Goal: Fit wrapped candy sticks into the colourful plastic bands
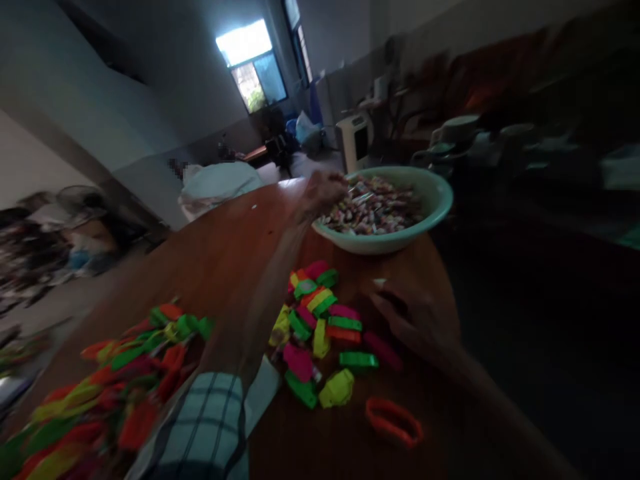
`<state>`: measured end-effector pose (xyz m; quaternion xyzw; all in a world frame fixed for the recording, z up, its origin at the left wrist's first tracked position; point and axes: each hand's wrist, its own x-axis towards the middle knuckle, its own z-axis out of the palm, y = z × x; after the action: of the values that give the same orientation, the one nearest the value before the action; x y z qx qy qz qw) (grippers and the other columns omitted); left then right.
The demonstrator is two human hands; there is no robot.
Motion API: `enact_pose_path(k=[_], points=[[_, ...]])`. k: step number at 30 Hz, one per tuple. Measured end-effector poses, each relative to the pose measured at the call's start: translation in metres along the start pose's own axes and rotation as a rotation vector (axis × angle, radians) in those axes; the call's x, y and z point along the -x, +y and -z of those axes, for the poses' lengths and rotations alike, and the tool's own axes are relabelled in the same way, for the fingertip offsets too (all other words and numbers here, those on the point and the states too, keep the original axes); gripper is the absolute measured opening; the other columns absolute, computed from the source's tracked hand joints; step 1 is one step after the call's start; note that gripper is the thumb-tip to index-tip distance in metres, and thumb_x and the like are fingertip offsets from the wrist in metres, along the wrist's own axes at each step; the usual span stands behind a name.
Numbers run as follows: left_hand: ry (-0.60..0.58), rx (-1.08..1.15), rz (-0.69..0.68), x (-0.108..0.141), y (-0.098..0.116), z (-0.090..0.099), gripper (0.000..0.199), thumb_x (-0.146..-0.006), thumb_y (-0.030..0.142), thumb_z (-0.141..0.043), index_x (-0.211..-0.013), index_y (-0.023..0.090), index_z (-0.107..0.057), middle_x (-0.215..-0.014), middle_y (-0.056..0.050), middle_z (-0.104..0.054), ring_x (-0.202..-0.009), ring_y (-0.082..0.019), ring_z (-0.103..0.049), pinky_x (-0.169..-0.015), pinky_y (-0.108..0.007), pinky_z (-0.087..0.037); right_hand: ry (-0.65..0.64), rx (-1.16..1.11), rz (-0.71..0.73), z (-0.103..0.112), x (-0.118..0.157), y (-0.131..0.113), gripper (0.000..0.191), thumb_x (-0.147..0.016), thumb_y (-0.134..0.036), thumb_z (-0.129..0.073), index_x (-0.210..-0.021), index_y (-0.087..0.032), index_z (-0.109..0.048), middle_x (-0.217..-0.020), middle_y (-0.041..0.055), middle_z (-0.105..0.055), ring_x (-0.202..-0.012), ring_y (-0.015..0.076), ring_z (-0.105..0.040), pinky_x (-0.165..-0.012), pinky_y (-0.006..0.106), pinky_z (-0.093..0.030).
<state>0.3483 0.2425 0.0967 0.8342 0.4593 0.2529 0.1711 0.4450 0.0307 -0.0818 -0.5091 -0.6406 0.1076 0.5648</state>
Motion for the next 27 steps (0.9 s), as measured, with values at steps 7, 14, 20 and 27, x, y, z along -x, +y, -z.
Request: enact_pose_path(k=[7,14,20,27], points=[[0.004,0.096,0.113,0.102,-0.004,0.079,0.021,-0.079,0.018,-0.056,-0.098,0.012,-0.061,-0.073,-0.001,-0.057,-0.054,-0.006,-0.051,-0.051,-0.018,-0.036,-0.095,-0.024,-0.08,0.006,-0.006,-0.007,0.019,-0.09,-0.041,-0.053,-0.091,-0.026,-0.065,-0.093,0.0056,-0.072,-0.083,0.0226,-0.068,-0.072,0.036,-0.055],[-0.061,0.045,0.175,0.237,-0.059,0.119,0.013,-0.062,0.026,-0.061,-0.073,0.017,-0.061,-0.071,-0.002,-0.064,-0.061,-0.013,-0.054,-0.052,-0.025,-0.041,-0.081,0.045,-0.105,0.003,-0.002,-0.01,0.019,-0.087,-0.039,-0.058,-0.097,-0.027,-0.069,-0.097,0.0088,-0.073,-0.083,0.0261,-0.069,-0.074,0.038,-0.055],[-0.116,-0.079,0.035,0.282,-0.104,0.092,0.024,-0.061,0.012,-0.052,-0.08,0.017,-0.065,-0.076,-0.002,-0.063,-0.07,-0.015,-0.057,-0.063,-0.026,-0.046,-0.115,0.123,-0.252,0.005,0.001,-0.004,0.029,-0.086,-0.045,-0.062,-0.106,-0.027,-0.073,-0.112,0.0102,-0.072,-0.1,0.0281,-0.068,-0.081,0.039,-0.055],[-0.246,0.01,-0.187,0.281,-0.115,0.086,0.045,-0.064,0.01,-0.058,-0.107,0.018,-0.071,-0.112,-0.009,-0.067,-0.101,-0.021,-0.063,-0.087,-0.029,-0.051,-0.131,0.166,-0.268,0.006,0.002,0.001,0.036,-0.087,-0.05,-0.062,-0.113,-0.028,-0.074,-0.118,0.0118,-0.07,-0.11,0.0335,-0.065,-0.091,0.048,-0.051]])
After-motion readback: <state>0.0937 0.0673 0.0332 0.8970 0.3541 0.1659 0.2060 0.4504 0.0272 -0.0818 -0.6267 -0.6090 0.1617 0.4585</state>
